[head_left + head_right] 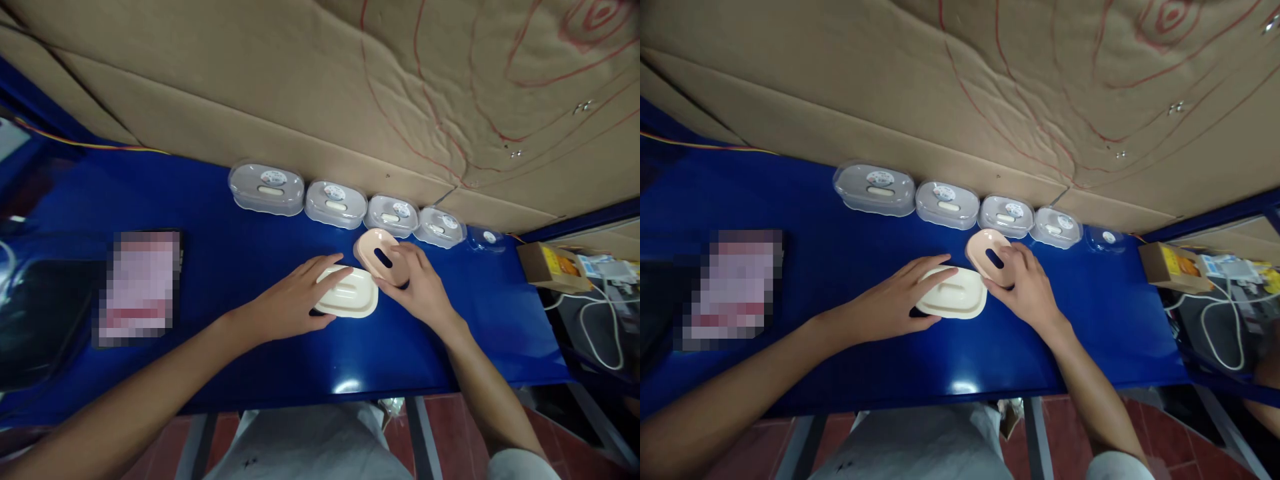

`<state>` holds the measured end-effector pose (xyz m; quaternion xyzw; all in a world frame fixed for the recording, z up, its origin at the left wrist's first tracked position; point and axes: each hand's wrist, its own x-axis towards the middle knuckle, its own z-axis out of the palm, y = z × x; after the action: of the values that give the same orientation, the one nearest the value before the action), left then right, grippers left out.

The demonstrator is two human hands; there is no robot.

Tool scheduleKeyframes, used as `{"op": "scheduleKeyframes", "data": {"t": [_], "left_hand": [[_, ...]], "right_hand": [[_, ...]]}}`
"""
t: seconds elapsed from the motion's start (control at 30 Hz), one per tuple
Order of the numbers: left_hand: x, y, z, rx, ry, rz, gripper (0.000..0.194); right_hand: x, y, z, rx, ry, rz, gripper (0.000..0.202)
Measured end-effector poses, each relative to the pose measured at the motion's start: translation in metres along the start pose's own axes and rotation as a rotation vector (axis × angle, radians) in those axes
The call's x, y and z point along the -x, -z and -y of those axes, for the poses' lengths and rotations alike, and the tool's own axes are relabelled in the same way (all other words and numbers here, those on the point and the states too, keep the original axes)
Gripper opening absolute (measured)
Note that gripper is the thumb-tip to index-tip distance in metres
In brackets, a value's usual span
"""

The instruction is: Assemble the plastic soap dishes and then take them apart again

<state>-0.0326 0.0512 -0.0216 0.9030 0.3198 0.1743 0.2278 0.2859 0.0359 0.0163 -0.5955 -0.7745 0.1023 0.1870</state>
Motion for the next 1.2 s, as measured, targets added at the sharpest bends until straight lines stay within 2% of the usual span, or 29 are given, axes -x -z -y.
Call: {"op": "scheduleKeyframes", "data": {"t": [0.07,0.1,0.2,0.27,0.57,0.87,0.97,1.07,1.13,1.2], "left_hand": [[-0.002,0.000,0.002,0.011,0.073,-0.007,0.101],[-0.003,0.000,0.003,0.005,0.108,-0.014,0.108],[-0.006,-0.001,0.007,-0.028,0.167,-0.026,0.122],[-0.007,-0.001,0.009,-0.030,0.169,-0.031,0.126],[-0.005,-0.005,0.014,0.001,0.101,-0.057,0.126],[-0.004,0.004,0.016,0.043,0.118,-0.006,0.122],[-0.003,0.005,0.017,0.050,0.096,0.013,0.114],[-0.003,0.006,0.017,0.029,0.061,0.038,0.104],[-0.003,0.007,0.016,0.004,0.056,0.039,0.101],[-0.003,0.008,0.015,-0.019,0.058,0.037,0.099]], "right_hand": [[-0.002,0.001,0.002,-0.079,0.094,-0.101,0.058],[-0.001,0.001,0.003,-0.118,0.155,-0.113,0.058],[0.007,0.001,0.007,-0.154,0.311,-0.019,0.061],[0.012,-0.003,0.012,-0.117,0.356,0.041,0.060],[0.016,-0.023,0.021,-0.115,0.402,0.150,0.072],[0.017,-0.033,0.024,-0.089,0.410,0.185,0.060],[0.018,-0.036,0.028,-0.083,0.406,0.188,0.061],[0.016,-0.030,0.025,-0.102,0.451,0.213,0.062],[0.012,-0.018,0.009,-0.105,0.448,0.135,0.059],[0.006,-0.001,-0.022,-0.065,0.286,-0.129,0.050]]}}
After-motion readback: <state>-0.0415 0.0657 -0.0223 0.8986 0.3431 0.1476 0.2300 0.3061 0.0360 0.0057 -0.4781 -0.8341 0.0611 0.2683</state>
